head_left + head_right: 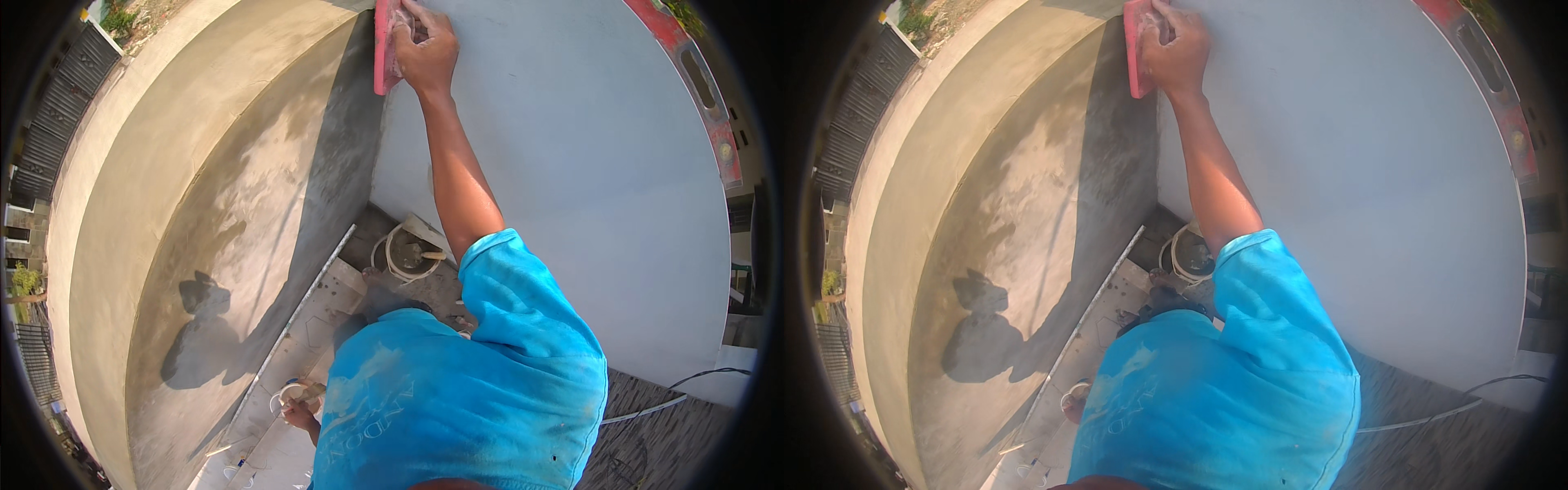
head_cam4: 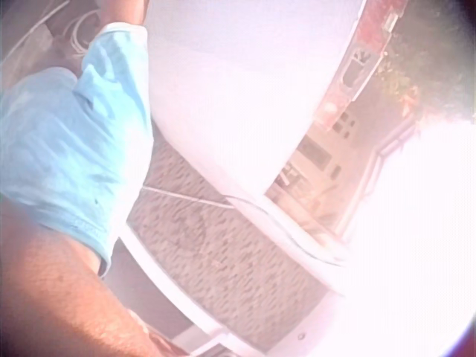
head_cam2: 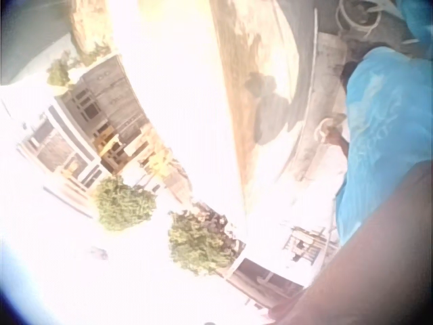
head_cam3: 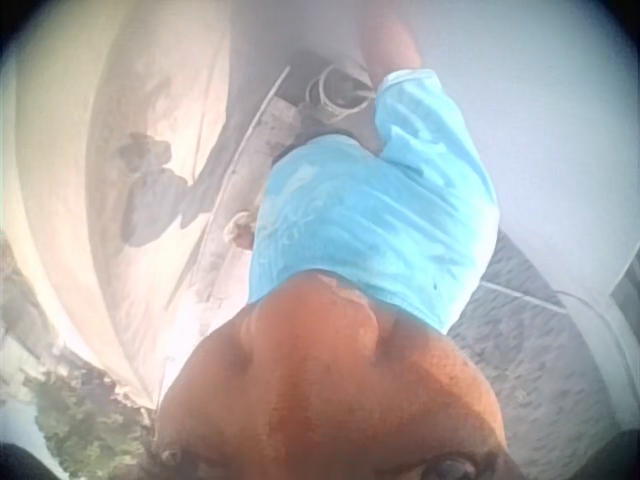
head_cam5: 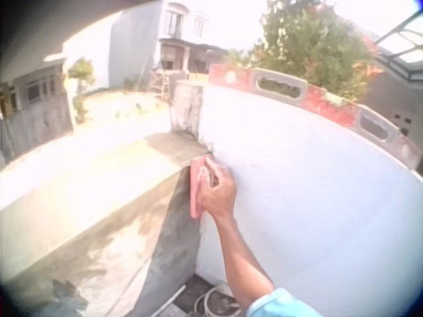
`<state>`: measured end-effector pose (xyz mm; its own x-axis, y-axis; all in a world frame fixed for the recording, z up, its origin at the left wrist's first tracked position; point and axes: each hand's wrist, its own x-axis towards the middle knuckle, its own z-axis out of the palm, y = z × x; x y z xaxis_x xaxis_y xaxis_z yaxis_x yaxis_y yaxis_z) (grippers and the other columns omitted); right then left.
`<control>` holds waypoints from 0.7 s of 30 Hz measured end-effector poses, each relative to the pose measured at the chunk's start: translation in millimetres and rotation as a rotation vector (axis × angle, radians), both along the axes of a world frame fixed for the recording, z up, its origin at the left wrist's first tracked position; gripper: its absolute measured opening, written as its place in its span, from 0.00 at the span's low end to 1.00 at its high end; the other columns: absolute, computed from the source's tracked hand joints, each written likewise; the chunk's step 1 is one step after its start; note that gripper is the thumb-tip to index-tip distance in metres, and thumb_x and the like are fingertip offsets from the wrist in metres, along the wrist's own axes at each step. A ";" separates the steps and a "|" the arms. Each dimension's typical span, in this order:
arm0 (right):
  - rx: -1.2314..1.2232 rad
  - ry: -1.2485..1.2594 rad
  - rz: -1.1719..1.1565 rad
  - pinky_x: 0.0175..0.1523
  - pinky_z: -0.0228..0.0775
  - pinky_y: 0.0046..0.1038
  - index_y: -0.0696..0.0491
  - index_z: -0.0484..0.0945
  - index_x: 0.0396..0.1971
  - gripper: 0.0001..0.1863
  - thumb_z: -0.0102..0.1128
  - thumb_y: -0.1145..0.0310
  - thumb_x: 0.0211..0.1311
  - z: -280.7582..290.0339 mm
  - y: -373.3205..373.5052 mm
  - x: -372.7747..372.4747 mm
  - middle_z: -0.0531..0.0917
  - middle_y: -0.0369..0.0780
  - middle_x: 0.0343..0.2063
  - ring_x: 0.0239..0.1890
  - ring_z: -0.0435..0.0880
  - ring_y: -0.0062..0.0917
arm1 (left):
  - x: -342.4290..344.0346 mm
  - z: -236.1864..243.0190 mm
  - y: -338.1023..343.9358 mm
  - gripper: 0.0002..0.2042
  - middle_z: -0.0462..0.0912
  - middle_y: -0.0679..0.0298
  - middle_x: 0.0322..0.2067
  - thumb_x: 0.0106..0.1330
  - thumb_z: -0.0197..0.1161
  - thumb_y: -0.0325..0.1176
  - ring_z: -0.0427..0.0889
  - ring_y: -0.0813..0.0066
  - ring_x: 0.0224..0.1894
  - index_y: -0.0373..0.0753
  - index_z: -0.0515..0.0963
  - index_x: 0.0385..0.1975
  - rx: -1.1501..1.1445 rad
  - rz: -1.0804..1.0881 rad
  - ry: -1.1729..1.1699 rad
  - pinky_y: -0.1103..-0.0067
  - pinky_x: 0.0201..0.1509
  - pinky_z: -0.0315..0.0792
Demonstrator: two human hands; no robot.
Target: The person smooths a curved concrete surface using a pink trowel and a brush. They repeatedly dip the trowel into a bucket of water to wet the surface and then rub it along the edge of the concrete structure.
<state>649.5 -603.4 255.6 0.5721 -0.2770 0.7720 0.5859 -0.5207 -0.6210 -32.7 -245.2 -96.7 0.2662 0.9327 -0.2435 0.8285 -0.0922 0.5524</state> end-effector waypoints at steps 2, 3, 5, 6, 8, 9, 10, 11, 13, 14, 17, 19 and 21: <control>0.035 -0.039 0.028 0.45 0.76 0.33 0.52 0.87 0.50 0.19 0.64 0.71 0.57 -13.6 2.8 5.4 0.82 0.41 0.37 0.40 0.83 0.32 | 9.9 -0.8 -3.7 0.27 0.85 0.51 0.23 0.71 0.63 0.51 0.87 0.61 0.26 0.25 0.82 0.29 0.015 0.023 -0.078 0.67 0.30 0.82; -0.052 -0.037 0.008 0.46 0.77 0.33 0.52 0.87 0.50 0.19 0.65 0.71 0.57 -22.6 1.4 2.9 0.83 0.42 0.38 0.39 0.84 0.32 | 10.2 1.0 -5.7 0.27 0.85 0.51 0.22 0.71 0.63 0.51 0.87 0.62 0.26 0.25 0.82 0.29 0.023 0.038 -0.109 0.68 0.29 0.82; -0.224 -0.035 -0.030 0.48 0.78 0.32 0.51 0.88 0.51 0.19 0.66 0.71 0.57 -31.0 -0.5 -8.2 0.85 0.43 0.40 0.39 0.85 0.32 | 10.2 5.5 -1.4 0.27 0.85 0.52 0.22 0.72 0.62 0.52 0.87 0.63 0.25 0.26 0.82 0.30 0.023 -0.015 -0.007 0.69 0.29 0.82; -0.207 0.020 0.046 0.47 0.76 0.36 0.52 0.88 0.47 0.17 0.66 0.70 0.56 -31.0 -1.4 -18.6 0.82 0.43 0.38 0.40 0.83 0.35 | 10.1 6.2 0.7 0.27 0.85 0.53 0.22 0.72 0.62 0.52 0.87 0.63 0.25 0.26 0.82 0.30 0.025 -0.040 0.042 0.70 0.29 0.82; -0.136 0.040 0.010 0.47 0.77 0.34 0.50 0.88 0.48 0.18 0.65 0.71 0.55 -24.9 -3.6 -28.3 0.84 0.42 0.38 0.39 0.83 0.32 | 10.5 3.9 -2.0 0.27 0.85 0.53 0.22 0.72 0.61 0.53 0.87 0.64 0.25 0.27 0.82 0.30 0.085 -0.047 0.036 0.71 0.28 0.82; -0.099 0.049 -0.006 0.47 0.77 0.33 0.49 0.88 0.48 0.19 0.64 0.72 0.55 -20.1 -4.3 -29.7 0.85 0.41 0.38 0.39 0.83 0.31 | 10.5 3.5 -1.3 0.27 0.85 0.53 0.22 0.72 0.61 0.53 0.87 0.64 0.25 0.28 0.82 0.30 0.079 -0.059 0.024 0.71 0.28 0.82; -0.093 0.040 -0.021 0.47 0.77 0.33 0.49 0.88 0.48 0.19 0.64 0.72 0.55 -10.4 -4.5 -27.7 0.85 0.41 0.38 0.39 0.82 0.30 | 9.4 2.7 -2.1 0.27 0.85 0.54 0.22 0.72 0.61 0.53 0.87 0.64 0.24 0.28 0.81 0.31 0.072 -0.070 0.014 0.71 0.28 0.82; -0.087 0.032 -0.035 0.47 0.77 0.33 0.49 0.88 0.49 0.19 0.64 0.72 0.55 2.5 -4.1 -22.7 0.85 0.41 0.38 0.39 0.82 0.30 | 9.0 3.3 2.2 0.27 0.85 0.54 0.22 0.72 0.61 0.53 0.87 0.64 0.24 0.28 0.81 0.30 0.028 -0.089 -0.006 0.71 0.28 0.81; -0.097 0.031 -0.036 0.47 0.77 0.33 0.48 0.88 0.49 0.19 0.65 0.71 0.55 3.6 -4.2 -19.2 0.84 0.41 0.38 0.40 0.82 0.32 | 7.7 3.7 9.9 0.26 0.85 0.54 0.23 0.72 0.62 0.53 0.86 0.65 0.24 0.29 0.81 0.30 -0.009 -0.100 -0.007 0.72 0.28 0.81; -0.112 0.028 -0.015 0.47 0.77 0.34 0.47 0.88 0.49 0.19 0.66 0.70 0.55 1.5 -0.2 -16.5 0.83 0.42 0.39 0.40 0.82 0.34 | 11.9 0.6 11.6 0.26 0.85 0.54 0.23 0.72 0.62 0.53 0.87 0.65 0.24 0.29 0.81 0.30 0.000 -0.084 0.000 0.72 0.28 0.81; -0.146 0.082 0.047 0.48 0.77 0.36 0.48 0.87 0.48 0.19 0.66 0.71 0.54 -15.9 7.5 -27.0 0.82 0.43 0.40 0.41 0.83 0.37 | 13.3 -4.4 13.7 0.25 0.86 0.54 0.24 0.72 0.63 0.52 0.87 0.65 0.25 0.29 0.81 0.30 0.020 -0.057 -0.076 0.72 0.27 0.80; -0.212 0.162 0.088 0.48 0.77 0.34 0.49 0.87 0.48 0.19 0.65 0.72 0.55 -21.1 8.5 -47.2 0.82 0.43 0.41 0.42 0.83 0.36 | 10.1 -4.0 7.1 0.25 0.86 0.54 0.24 0.72 0.63 0.51 0.87 0.65 0.25 0.28 0.81 0.30 -0.017 -0.058 -0.116 0.72 0.27 0.80; -0.005 -0.026 0.163 0.47 0.79 0.31 0.52 0.86 0.49 0.21 0.65 0.76 0.51 -25.6 18.0 -58.2 0.82 0.42 0.42 0.43 0.84 0.33 | 0.2 -2.0 8.9 0.25 0.86 0.54 0.24 0.72 0.62 0.51 0.87 0.66 0.25 0.28 0.82 0.29 -0.094 -0.087 -0.104 0.71 0.27 0.80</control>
